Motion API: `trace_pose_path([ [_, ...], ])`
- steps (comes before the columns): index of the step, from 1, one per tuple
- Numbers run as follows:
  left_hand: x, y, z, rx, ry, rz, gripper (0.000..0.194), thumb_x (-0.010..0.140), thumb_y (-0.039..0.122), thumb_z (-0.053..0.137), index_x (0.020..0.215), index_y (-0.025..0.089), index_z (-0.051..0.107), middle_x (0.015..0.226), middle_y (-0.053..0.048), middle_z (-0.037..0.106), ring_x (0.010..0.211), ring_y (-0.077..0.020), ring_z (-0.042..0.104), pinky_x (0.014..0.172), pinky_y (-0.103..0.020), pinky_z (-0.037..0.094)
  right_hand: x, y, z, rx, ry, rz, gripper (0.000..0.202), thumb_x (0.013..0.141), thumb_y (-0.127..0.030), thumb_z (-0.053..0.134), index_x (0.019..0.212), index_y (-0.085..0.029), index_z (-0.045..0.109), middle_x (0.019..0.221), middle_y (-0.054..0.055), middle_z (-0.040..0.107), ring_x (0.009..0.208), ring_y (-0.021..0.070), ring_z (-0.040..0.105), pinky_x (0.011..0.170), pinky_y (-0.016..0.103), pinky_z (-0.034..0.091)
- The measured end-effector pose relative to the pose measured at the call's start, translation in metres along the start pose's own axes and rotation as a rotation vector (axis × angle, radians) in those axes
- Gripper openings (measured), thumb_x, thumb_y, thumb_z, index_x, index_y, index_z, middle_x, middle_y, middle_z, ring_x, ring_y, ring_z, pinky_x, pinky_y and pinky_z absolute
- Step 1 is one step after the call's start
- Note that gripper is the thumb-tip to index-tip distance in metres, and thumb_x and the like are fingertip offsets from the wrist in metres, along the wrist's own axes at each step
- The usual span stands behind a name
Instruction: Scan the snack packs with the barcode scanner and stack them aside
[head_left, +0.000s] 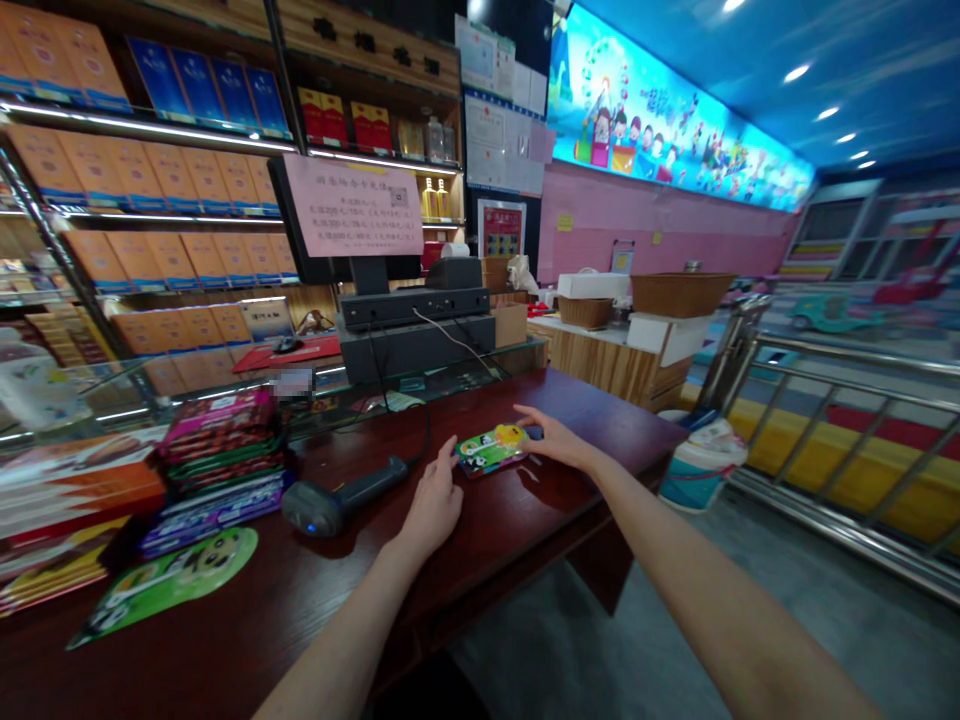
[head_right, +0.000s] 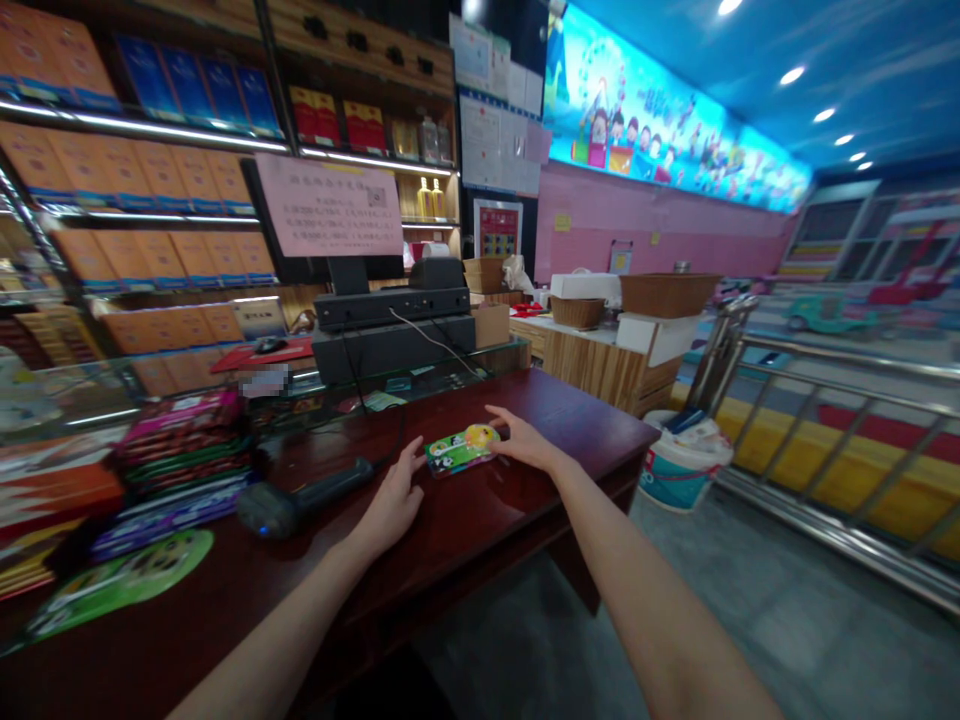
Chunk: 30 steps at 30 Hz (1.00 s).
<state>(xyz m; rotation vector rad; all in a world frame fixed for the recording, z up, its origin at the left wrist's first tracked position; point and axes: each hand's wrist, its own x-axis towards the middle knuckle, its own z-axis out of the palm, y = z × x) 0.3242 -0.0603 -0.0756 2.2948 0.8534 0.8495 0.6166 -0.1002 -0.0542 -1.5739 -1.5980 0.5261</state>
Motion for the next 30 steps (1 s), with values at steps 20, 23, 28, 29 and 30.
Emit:
trace_pose_path([
  [20, -0.004, -0.007, -0.070, 0.281, 0.175, 0.093, 0.078, 0.077, -0.002, 0.039, 0.153, 0.011, 0.026, 0.129, -0.019, 0.063, 0.130, -0.0236, 0.054, 0.111, -0.047, 0.044, 0.026, -0.054, 0.023, -0.099, 0.021, -0.156, 0.059, 0.084, -0.027, 0.061, 0.142, -0.025, 0.053, 0.122, 0.007, 0.069, 0.095, 0.0209, 0.064, 0.085, 0.035, 0.049],
  [23, -0.007, -0.010, -0.083, 0.277, 0.201, 0.072, 0.076, 0.079, -0.001, 0.039, 0.152, 0.013, 0.027, 0.131, -0.019, 0.062, 0.130, -0.0233, 0.054, 0.112, -0.047, 0.043, 0.031, -0.062, 0.032, -0.112, 0.006, -0.182, 0.058, 0.084, -0.026, 0.061, 0.141, -0.025, 0.053, 0.121, 0.007, 0.070, 0.104, 0.0230, 0.063, 0.091, 0.038, 0.046],
  [28, -0.015, -0.011, -0.112, 0.275, 0.262, 0.015, 0.073, 0.079, 0.001, 0.041, 0.150, 0.017, 0.032, 0.132, -0.014, 0.064, 0.133, -0.0235, 0.052, 0.112, -0.048, 0.042, 0.039, -0.079, 0.051, -0.108, -0.030, -0.193, 0.059, 0.082, -0.024, 0.061, 0.141, -0.025, 0.053, 0.121, 0.007, 0.070, 0.095, 0.0208, 0.064, 0.087, 0.036, 0.047],
  [29, -0.017, -0.012, -0.118, 0.277, 0.272, 0.004, 0.072, 0.079, 0.002, 0.041, 0.149, 0.016, 0.033, 0.132, -0.014, 0.065, 0.133, -0.0239, 0.053, 0.112, -0.048, 0.042, 0.040, -0.083, 0.055, -0.101, -0.037, -0.198, 0.059, 0.082, -0.024, 0.061, 0.141, -0.025, 0.053, 0.121, 0.006, 0.070, 0.094, 0.0206, 0.064, 0.087, 0.036, 0.047],
  [30, -0.019, -0.013, -0.125, 0.278, 0.280, -0.004, 0.070, 0.080, 0.003, 0.041, 0.148, 0.016, 0.034, 0.131, -0.014, 0.065, 0.132, -0.0241, 0.053, 0.112, -0.048, 0.042, 0.041, -0.088, 0.059, -0.096, -0.043, -0.206, 0.059, 0.082, -0.024, 0.061, 0.141, -0.026, 0.054, 0.121, 0.006, 0.070, 0.096, 0.0210, 0.064, 0.088, 0.036, 0.046],
])
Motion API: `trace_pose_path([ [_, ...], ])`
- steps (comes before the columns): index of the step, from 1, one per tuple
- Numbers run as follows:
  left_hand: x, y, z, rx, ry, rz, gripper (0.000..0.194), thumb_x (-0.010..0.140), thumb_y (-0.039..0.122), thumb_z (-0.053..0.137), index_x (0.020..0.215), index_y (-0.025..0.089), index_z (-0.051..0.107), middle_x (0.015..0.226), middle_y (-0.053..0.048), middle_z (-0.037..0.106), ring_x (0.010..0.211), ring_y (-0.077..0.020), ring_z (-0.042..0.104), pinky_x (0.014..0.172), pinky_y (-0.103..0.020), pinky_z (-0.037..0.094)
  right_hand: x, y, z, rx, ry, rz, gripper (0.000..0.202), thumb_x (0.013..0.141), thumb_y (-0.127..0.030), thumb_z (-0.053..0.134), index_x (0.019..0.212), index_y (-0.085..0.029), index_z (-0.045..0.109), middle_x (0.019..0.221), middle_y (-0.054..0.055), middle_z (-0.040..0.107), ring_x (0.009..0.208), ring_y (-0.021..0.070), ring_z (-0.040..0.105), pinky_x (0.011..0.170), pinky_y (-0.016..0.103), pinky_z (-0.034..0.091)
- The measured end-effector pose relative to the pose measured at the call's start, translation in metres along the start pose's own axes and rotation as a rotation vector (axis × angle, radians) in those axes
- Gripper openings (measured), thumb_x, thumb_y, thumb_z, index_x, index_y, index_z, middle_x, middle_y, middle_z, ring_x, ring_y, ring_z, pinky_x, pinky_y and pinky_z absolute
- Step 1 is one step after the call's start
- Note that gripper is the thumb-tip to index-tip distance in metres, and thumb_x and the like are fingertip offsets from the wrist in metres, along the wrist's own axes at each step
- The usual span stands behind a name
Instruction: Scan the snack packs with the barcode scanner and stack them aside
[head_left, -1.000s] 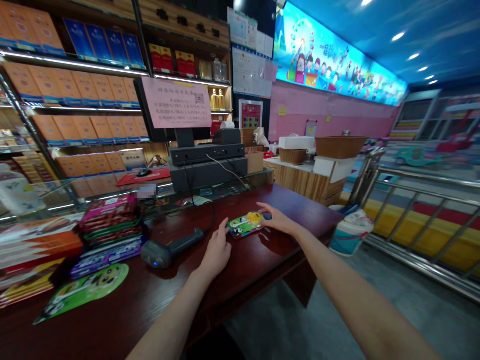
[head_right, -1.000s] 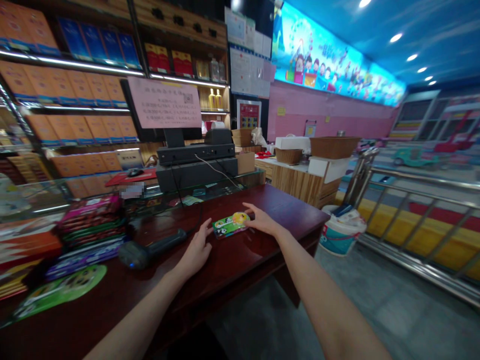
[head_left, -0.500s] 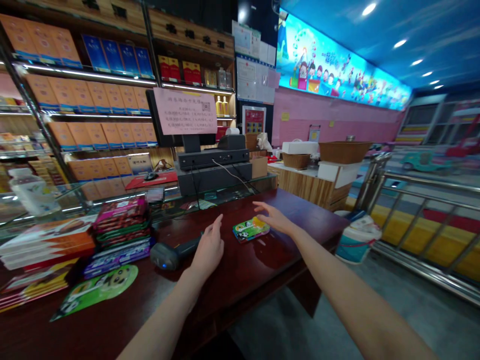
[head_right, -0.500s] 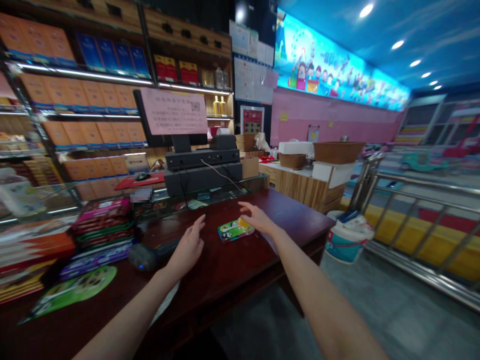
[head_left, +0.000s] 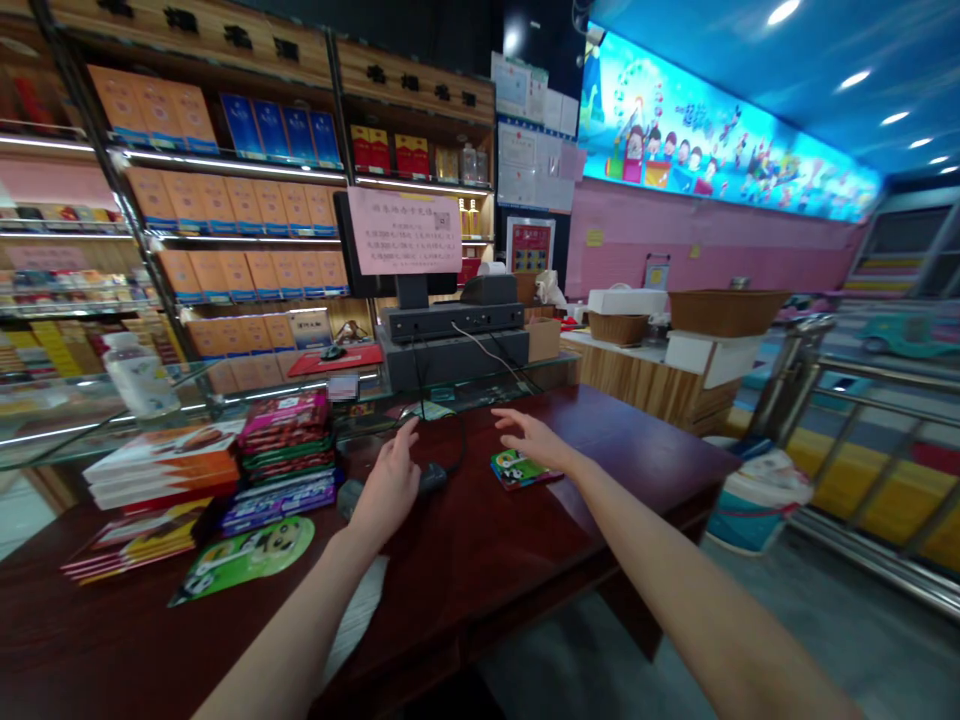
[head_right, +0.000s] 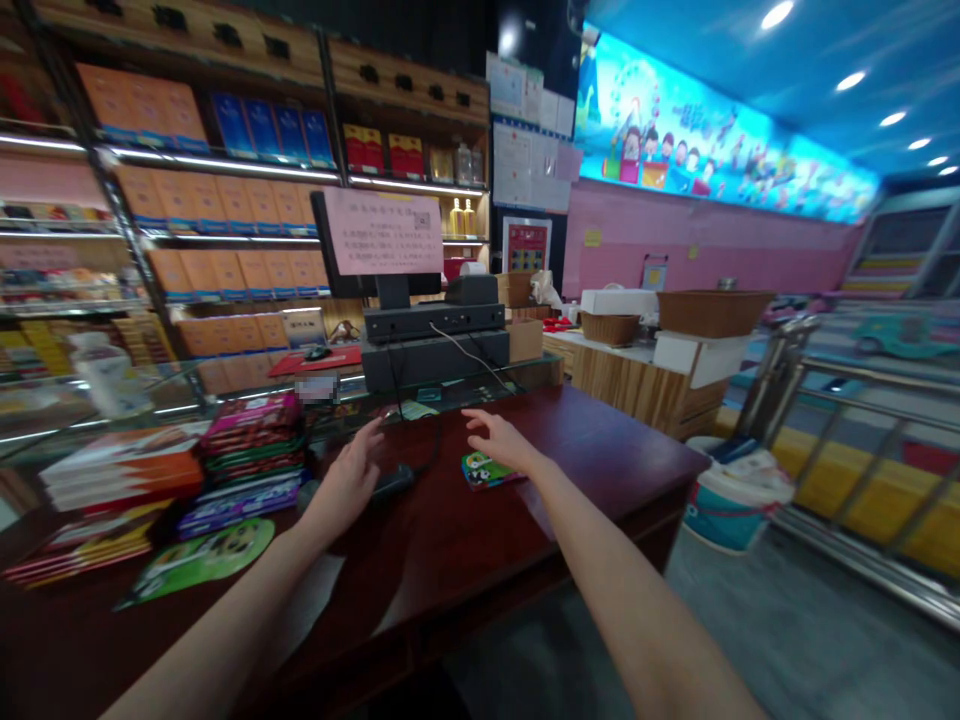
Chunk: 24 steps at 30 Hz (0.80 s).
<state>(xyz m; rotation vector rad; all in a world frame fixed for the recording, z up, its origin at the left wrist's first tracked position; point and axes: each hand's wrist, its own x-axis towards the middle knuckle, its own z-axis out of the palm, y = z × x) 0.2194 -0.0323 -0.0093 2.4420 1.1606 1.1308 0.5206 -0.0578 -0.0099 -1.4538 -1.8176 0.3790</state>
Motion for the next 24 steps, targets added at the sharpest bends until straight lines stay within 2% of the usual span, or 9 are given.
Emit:
trace_pose_path([
  [4, -0.002, -0.018, -0.025, 0.011, 0.048, -0.035, 0.064, 0.083, 0.008, 0.040, 0.146, 0.018, 0.037, 0.131, -0.012, 0.066, 0.130, -0.0226, 0.056, 0.111, -0.047, 0.044, 0.010, -0.021, 0.016, 0.007, -0.030, -0.030, 0.058, 0.082, -0.023, 0.061, 0.140, -0.024, 0.055, 0.122, 0.007, 0.070, 0.105, 0.0237, 0.062, 0.091, 0.037, 0.045],
  [9, -0.011, -0.047, -0.058, 0.080, 0.096, -0.092, 0.061, 0.082, 0.013, 0.041, 0.142, 0.016, 0.041, 0.130, -0.012, 0.067, 0.128, -0.0235, 0.059, 0.109, -0.047, 0.045, 0.021, -0.045, 0.041, 0.040, -0.098, -0.066, 0.059, 0.082, -0.022, 0.060, 0.140, -0.023, 0.054, 0.121, 0.007, 0.070, 0.094, 0.0219, 0.063, 0.086, 0.036, 0.047],
  [14, -0.027, -0.075, -0.088, 0.155, 0.120, -0.154, 0.058, 0.082, 0.016, 0.041, 0.140, 0.017, 0.043, 0.126, -0.010, 0.069, 0.124, -0.0245, 0.061, 0.106, -0.047, 0.048, 0.031, -0.060, 0.070, 0.073, -0.126, -0.150, 0.058, 0.081, -0.020, 0.061, 0.139, -0.024, 0.056, 0.121, 0.007, 0.071, 0.110, 0.0248, 0.062, 0.102, 0.041, 0.042],
  [18, -0.041, -0.091, -0.106, 0.189, 0.108, -0.203, 0.057, 0.081, 0.017, 0.042, 0.139, 0.017, 0.044, 0.123, -0.010, 0.071, 0.123, -0.0248, 0.062, 0.104, -0.045, 0.049, 0.037, -0.070, 0.089, 0.094, -0.153, -0.179, 0.058, 0.081, -0.019, 0.061, 0.139, -0.024, 0.056, 0.122, 0.007, 0.070, 0.115, 0.0256, 0.061, 0.105, 0.043, 0.041],
  [24, -0.059, -0.109, -0.121, 0.239, 0.057, -0.273, 0.052, 0.083, 0.021, 0.043, 0.135, 0.020, 0.051, 0.120, -0.006, 0.073, 0.116, -0.0239, 0.066, 0.100, -0.040, 0.050, 0.045, -0.086, 0.110, 0.125, -0.176, -0.218, 0.056, 0.082, -0.020, 0.061, 0.138, -0.025, 0.057, 0.120, 0.007, 0.071, 0.114, 0.0250, 0.063, 0.105, 0.043, 0.042],
])
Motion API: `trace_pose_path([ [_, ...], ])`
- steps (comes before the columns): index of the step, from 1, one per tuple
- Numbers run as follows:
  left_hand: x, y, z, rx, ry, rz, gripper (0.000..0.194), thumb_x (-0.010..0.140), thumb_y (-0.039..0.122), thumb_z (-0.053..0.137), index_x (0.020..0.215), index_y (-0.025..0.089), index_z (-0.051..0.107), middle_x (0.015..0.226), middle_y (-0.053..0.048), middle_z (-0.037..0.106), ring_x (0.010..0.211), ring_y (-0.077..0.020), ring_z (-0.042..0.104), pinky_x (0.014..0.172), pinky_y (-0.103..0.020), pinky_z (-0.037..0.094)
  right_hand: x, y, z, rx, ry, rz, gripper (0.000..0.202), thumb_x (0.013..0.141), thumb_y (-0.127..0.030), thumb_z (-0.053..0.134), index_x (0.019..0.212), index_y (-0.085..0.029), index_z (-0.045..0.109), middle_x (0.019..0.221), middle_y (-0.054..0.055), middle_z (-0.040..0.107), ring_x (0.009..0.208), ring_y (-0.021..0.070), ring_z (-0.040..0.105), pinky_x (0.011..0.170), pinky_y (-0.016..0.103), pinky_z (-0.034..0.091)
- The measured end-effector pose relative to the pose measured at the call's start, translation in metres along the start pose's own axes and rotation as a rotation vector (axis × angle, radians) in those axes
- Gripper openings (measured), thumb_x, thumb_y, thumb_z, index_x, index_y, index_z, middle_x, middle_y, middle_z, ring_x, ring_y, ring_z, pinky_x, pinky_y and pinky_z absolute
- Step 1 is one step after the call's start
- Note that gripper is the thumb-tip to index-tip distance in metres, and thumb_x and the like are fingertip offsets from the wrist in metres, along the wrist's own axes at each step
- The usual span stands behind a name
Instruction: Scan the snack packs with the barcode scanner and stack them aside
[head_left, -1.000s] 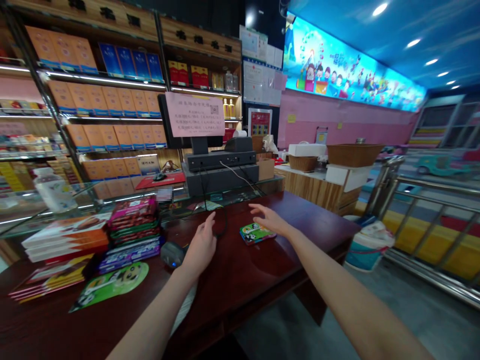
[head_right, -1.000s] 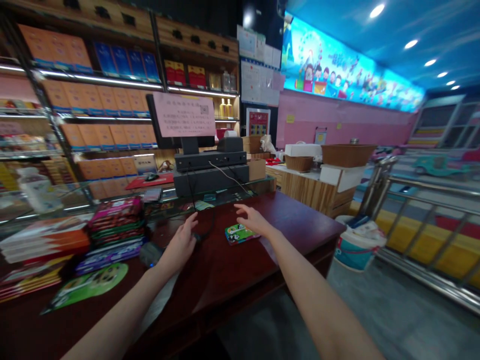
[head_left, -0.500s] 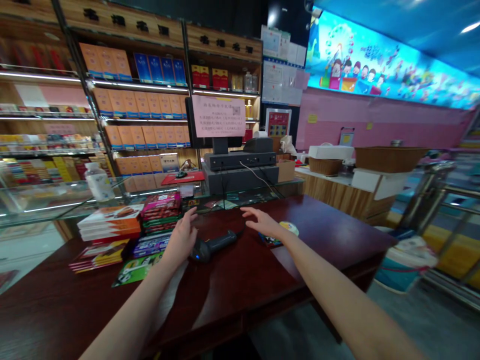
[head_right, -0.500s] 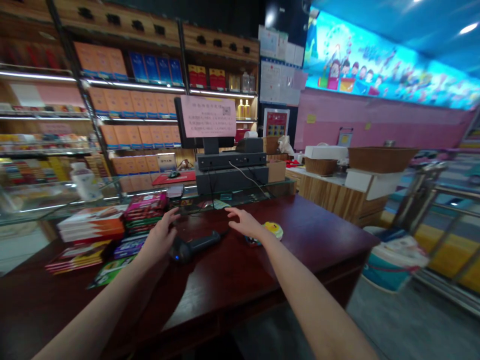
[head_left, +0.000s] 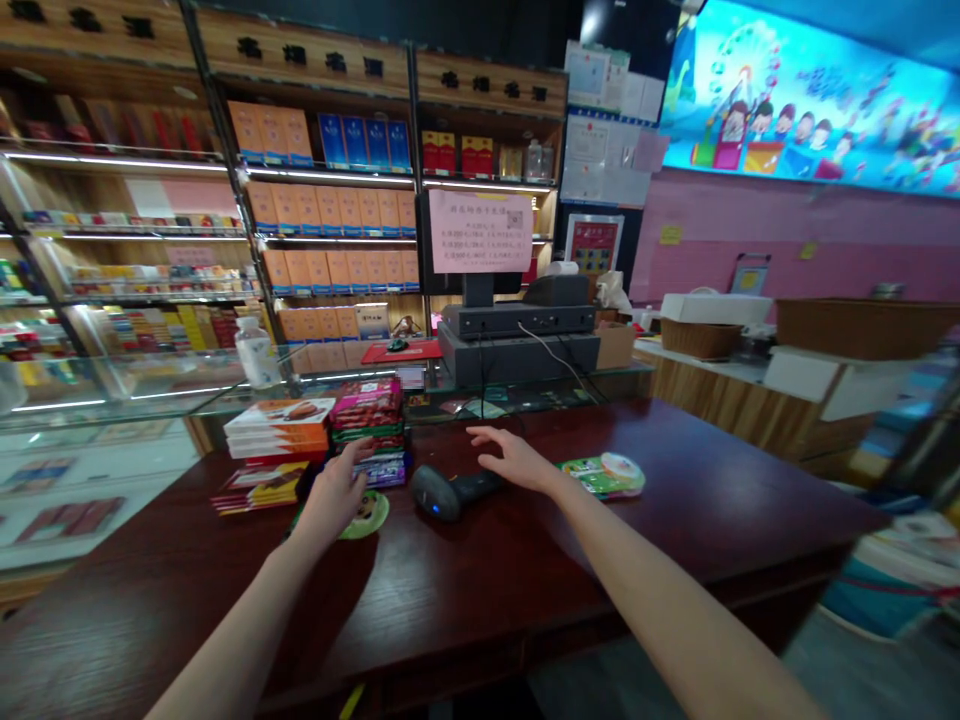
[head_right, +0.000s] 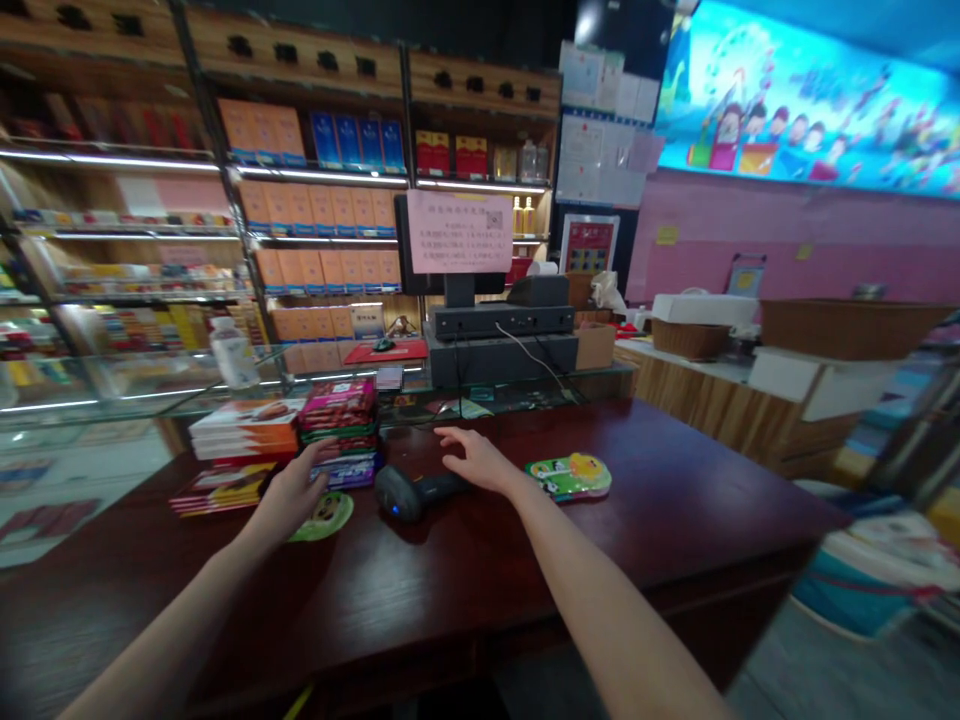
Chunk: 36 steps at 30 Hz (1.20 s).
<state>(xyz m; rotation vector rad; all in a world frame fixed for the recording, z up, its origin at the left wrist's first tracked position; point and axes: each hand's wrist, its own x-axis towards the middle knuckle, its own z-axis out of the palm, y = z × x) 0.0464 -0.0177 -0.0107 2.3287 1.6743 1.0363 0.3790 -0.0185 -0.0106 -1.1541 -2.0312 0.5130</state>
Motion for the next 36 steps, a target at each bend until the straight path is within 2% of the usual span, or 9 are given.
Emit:
trace_pose_path([
  [5, -0.012, -0.017, -0.007, 0.047, -0.114, 0.024, 0.044, 0.089, 0.042, 0.045, 0.127, 0.024, 0.061, 0.106, -0.003, 0.078, 0.099, -0.0239, 0.072, 0.091, -0.039, 0.051, 0.007, -0.006, 0.016, 0.004, -0.015, -0.006, 0.053, 0.084, -0.022, 0.061, 0.137, -0.025, 0.058, 0.120, 0.007, 0.071, 0.114, 0.0251, 0.063, 0.105, 0.043, 0.043],
  [10, -0.026, -0.028, -0.013, 0.120, -0.141, 0.072, 0.043, 0.088, 0.058, 0.050, 0.114, 0.031, 0.071, 0.110, -0.003, 0.076, 0.106, -0.0272, 0.068, 0.098, -0.045, 0.045, 0.009, -0.006, 0.026, -0.032, -0.023, -0.019, 0.050, 0.086, -0.023, 0.061, 0.136, -0.026, 0.059, 0.118, 0.007, 0.073, 0.113, 0.0256, 0.064, 0.103, 0.043, 0.044],
  [18, -0.034, -0.029, -0.013, 0.207, -0.210, 0.082, 0.052, 0.076, 0.050, 0.068, 0.125, 0.033, 0.066, 0.123, -0.006, 0.071, 0.117, -0.0317, 0.060, 0.103, -0.050, 0.040, 0.014, -0.003, 0.036, 0.012, 0.035, -0.017, 0.044, 0.087, -0.025, 0.061, 0.132, -0.028, 0.062, 0.118, 0.005, 0.073, 0.114, 0.0255, 0.063, 0.104, 0.044, 0.044],
  [24, -0.029, -0.033, -0.009, 0.160, -0.180, 0.096, 0.053, 0.074, 0.050, 0.071, 0.123, 0.031, 0.067, 0.117, -0.005, 0.072, 0.113, -0.0299, 0.063, 0.107, -0.050, 0.039, 0.016, -0.002, 0.034, 0.032, 0.091, -0.042, 0.042, 0.090, -0.026, 0.060, 0.132, -0.027, 0.062, 0.118, 0.006, 0.072, 0.114, 0.0252, 0.062, 0.105, 0.045, 0.043],
  [27, -0.023, -0.026, -0.010, 0.094, -0.177, 0.062, 0.056, 0.073, 0.053, 0.071, 0.123, 0.028, 0.066, 0.114, -0.006, 0.073, 0.110, -0.0305, 0.063, 0.104, -0.049, 0.043, 0.016, -0.002, 0.031, 0.008, 0.097, -0.063, 0.042, 0.089, -0.024, 0.062, 0.131, -0.029, 0.062, 0.115, 0.005, 0.073, 0.112, 0.0250, 0.063, 0.104, 0.045, 0.043],
  [31, -0.012, -0.005, -0.018, -0.072, -0.190, 0.041, 0.060, 0.076, 0.055, 0.067, 0.128, 0.026, 0.062, 0.111, -0.006, 0.074, 0.106, -0.0282, 0.066, 0.098, -0.045, 0.048, 0.017, -0.003, 0.028, -0.001, 0.111, -0.081, 0.042, 0.089, -0.022, 0.063, 0.130, -0.029, 0.063, 0.113, 0.005, 0.073, 0.109, 0.0246, 0.064, 0.102, 0.044, 0.044],
  [36, 0.013, 0.019, -0.023, -0.188, -0.090, 0.078, 0.057, 0.077, 0.054, 0.068, 0.124, 0.024, 0.058, 0.113, -0.005, 0.073, 0.105, -0.0255, 0.067, 0.098, -0.043, 0.049, 0.019, -0.005, 0.026, -0.006, 0.172, -0.130, 0.040, 0.090, -0.023, 0.064, 0.130, -0.029, 0.062, 0.112, 0.004, 0.074, 0.109, 0.0238, 0.064, 0.102, 0.043, 0.043],
])
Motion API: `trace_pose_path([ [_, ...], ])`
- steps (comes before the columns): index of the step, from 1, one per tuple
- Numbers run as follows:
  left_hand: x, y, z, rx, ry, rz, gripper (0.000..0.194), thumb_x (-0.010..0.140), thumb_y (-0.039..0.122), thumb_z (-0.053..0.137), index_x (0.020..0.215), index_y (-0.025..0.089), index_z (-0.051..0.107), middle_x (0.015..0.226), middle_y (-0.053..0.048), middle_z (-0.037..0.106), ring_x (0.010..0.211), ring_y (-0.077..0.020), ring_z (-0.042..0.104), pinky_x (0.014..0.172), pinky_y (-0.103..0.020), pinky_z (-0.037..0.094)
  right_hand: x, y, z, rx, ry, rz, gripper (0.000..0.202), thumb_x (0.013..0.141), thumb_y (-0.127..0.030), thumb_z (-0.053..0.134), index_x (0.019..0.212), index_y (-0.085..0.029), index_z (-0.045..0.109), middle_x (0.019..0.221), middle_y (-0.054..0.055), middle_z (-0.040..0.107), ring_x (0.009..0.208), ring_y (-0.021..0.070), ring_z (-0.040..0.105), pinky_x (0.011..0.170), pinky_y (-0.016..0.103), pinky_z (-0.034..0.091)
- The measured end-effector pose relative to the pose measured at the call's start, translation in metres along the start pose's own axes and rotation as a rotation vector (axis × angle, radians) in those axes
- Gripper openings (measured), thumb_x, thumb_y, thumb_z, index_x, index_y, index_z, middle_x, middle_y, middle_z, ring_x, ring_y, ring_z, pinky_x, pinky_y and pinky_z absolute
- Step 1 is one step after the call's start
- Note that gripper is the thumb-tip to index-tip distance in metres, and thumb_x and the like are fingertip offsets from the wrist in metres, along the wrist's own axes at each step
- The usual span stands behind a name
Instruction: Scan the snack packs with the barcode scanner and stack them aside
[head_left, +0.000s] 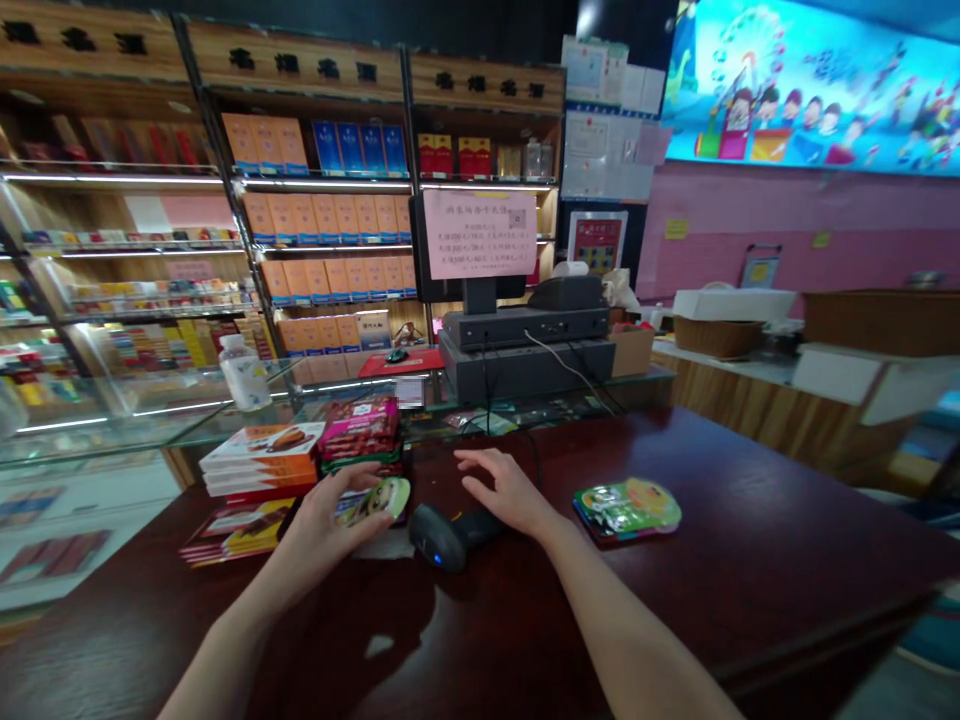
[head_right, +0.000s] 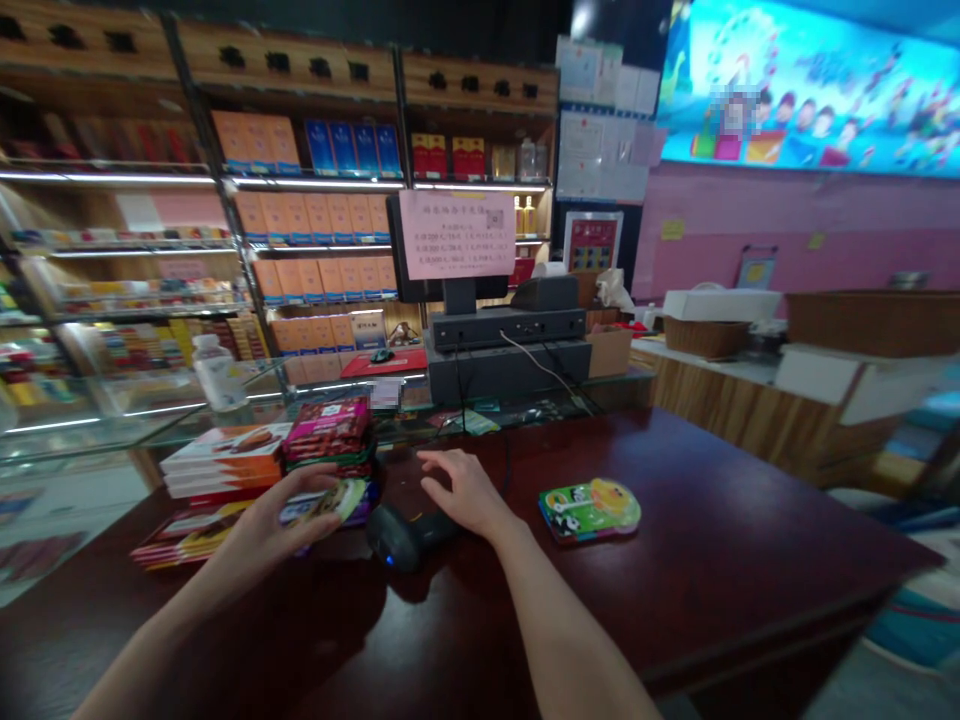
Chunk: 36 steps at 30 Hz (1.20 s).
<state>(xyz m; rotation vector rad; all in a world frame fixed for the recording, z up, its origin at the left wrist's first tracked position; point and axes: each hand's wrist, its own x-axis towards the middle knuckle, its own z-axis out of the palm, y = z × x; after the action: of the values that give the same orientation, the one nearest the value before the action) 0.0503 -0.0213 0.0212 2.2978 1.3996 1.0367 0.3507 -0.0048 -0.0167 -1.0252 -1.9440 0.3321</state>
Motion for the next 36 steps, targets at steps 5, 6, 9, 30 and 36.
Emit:
trace_pose_path([
  [5, 0.030, 0.007, 0.022, 0.124, 0.205, 0.214, 0.066, 0.078, 0.053, 0.072, 0.133, 0.025, 0.049, 0.116, -0.006, 0.073, 0.113, -0.0283, 0.065, 0.107, -0.052, 0.042, 0.000, -0.007, -0.001, 0.007, 0.077, -0.037, 0.040, 0.093, -0.024, 0.062, 0.133, -0.027, 0.059, 0.114, 0.004, 0.074, 0.110, 0.0231, 0.063, 0.101, 0.042, 0.042],
  [6, 0.035, 0.008, 0.029, 0.172, 0.255, 0.260, 0.067, 0.077, 0.054, 0.074, 0.133, 0.026, 0.049, 0.117, -0.006, 0.073, 0.115, -0.0293, 0.064, 0.110, -0.055, 0.038, 0.001, -0.009, -0.001, 0.018, 0.086, -0.041, 0.040, 0.093, -0.025, 0.062, 0.133, -0.027, 0.059, 0.114, 0.004, 0.074, 0.110, 0.0229, 0.063, 0.101, 0.042, 0.042],
  [9, 0.042, 0.016, 0.048, 0.275, 0.395, 0.327, 0.069, 0.078, 0.054, 0.074, 0.134, 0.025, 0.046, 0.121, -0.008, 0.071, 0.119, -0.0309, 0.061, 0.117, -0.060, 0.027, 0.002, -0.010, 0.002, 0.064, 0.107, -0.036, 0.038, 0.094, -0.029, 0.062, 0.132, -0.027, 0.060, 0.111, 0.004, 0.075, 0.109, 0.0232, 0.064, 0.101, 0.042, 0.042],
  [30, 0.033, 0.039, 0.073, 0.410, 0.409, 0.494, 0.080, 0.082, 0.047, 0.073, 0.149, 0.021, 0.036, 0.134, -0.015, 0.062, 0.132, -0.0313, 0.052, 0.123, -0.060, 0.016, 0.010, -0.010, 0.018, 0.704, 0.227, 0.236, 0.040, 0.081, -0.032, 0.073, 0.120, -0.022, 0.065, 0.084, -0.001, 0.072, 0.079, 0.0177, 0.067, 0.075, 0.030, 0.051],
  [36, 0.034, 0.007, 0.060, 0.434, 0.488, 0.422, 0.084, 0.084, 0.049, 0.070, 0.153, 0.023, 0.030, 0.144, -0.016, 0.056, 0.136, -0.0339, 0.047, 0.121, -0.061, 0.018, 0.012, 0.000, 0.008, 0.713, 0.327, 0.302, 0.043, 0.079, -0.036, 0.074, 0.118, -0.021, 0.067, 0.079, 0.000, 0.073, 0.076, 0.0187, 0.068, 0.074, 0.031, 0.052],
])
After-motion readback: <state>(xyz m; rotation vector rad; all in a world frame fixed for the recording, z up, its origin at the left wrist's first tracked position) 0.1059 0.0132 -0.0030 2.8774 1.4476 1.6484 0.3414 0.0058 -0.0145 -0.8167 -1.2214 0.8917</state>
